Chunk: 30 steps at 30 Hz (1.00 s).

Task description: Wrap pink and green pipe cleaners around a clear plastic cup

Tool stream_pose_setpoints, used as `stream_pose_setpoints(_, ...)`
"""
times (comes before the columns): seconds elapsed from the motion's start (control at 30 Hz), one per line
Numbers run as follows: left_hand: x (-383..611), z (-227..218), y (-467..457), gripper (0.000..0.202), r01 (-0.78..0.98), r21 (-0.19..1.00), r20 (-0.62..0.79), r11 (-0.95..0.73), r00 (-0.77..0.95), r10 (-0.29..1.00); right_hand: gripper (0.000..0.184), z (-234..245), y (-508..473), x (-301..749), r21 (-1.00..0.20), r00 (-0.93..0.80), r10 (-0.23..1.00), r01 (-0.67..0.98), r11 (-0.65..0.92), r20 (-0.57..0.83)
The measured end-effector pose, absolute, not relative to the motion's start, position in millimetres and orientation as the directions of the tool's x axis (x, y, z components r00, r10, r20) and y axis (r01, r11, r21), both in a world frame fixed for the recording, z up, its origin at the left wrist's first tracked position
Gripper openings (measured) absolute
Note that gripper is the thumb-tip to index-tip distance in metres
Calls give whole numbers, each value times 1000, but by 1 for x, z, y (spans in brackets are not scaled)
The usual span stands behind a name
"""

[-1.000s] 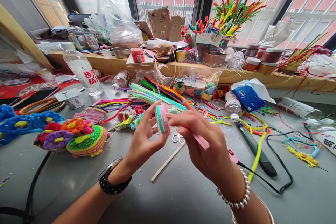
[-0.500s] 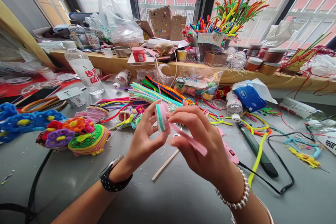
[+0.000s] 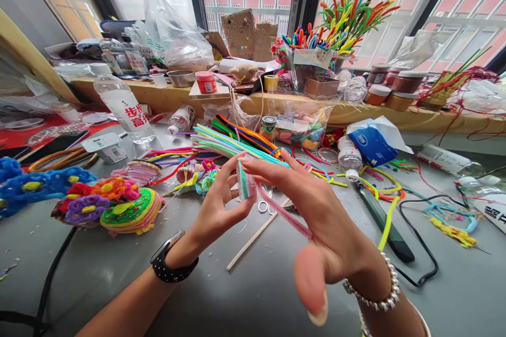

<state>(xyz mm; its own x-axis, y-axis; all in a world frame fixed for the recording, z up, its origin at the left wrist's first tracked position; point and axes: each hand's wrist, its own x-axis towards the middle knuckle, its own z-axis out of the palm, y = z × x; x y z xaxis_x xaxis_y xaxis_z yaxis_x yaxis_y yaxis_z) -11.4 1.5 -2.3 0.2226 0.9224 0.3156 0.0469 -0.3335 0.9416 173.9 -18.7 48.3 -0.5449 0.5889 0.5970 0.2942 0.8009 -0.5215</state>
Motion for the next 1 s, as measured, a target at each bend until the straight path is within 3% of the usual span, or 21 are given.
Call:
stream_pose_setpoints(0.13, -12, -2, 1, 70, 63, 955, 266, -288, 238, 934, 83, 56, -22, 170, -379, -577, 536, 379, 844, 617)
stream_pose_setpoints(0.27, -12, -2, 2, 69, 36, 970, 224, -239, 238, 945, 83, 62, -25, 164, -341, -583, 521, 397, 852, 623)
stream_pose_setpoints(0.57, -13, -7, 5, 65, -43, 981, 196, -191, 244, 950, 97, 54, -19, 164, -448, -579, 587, 383, 808, 566)
stream_pose_setpoints(1.0, -15, -9, 6, 62, -63, 973, 230, -221, 226, 947, 99, 51, -20, 162, -407, -584, 562, 388, 827, 585)
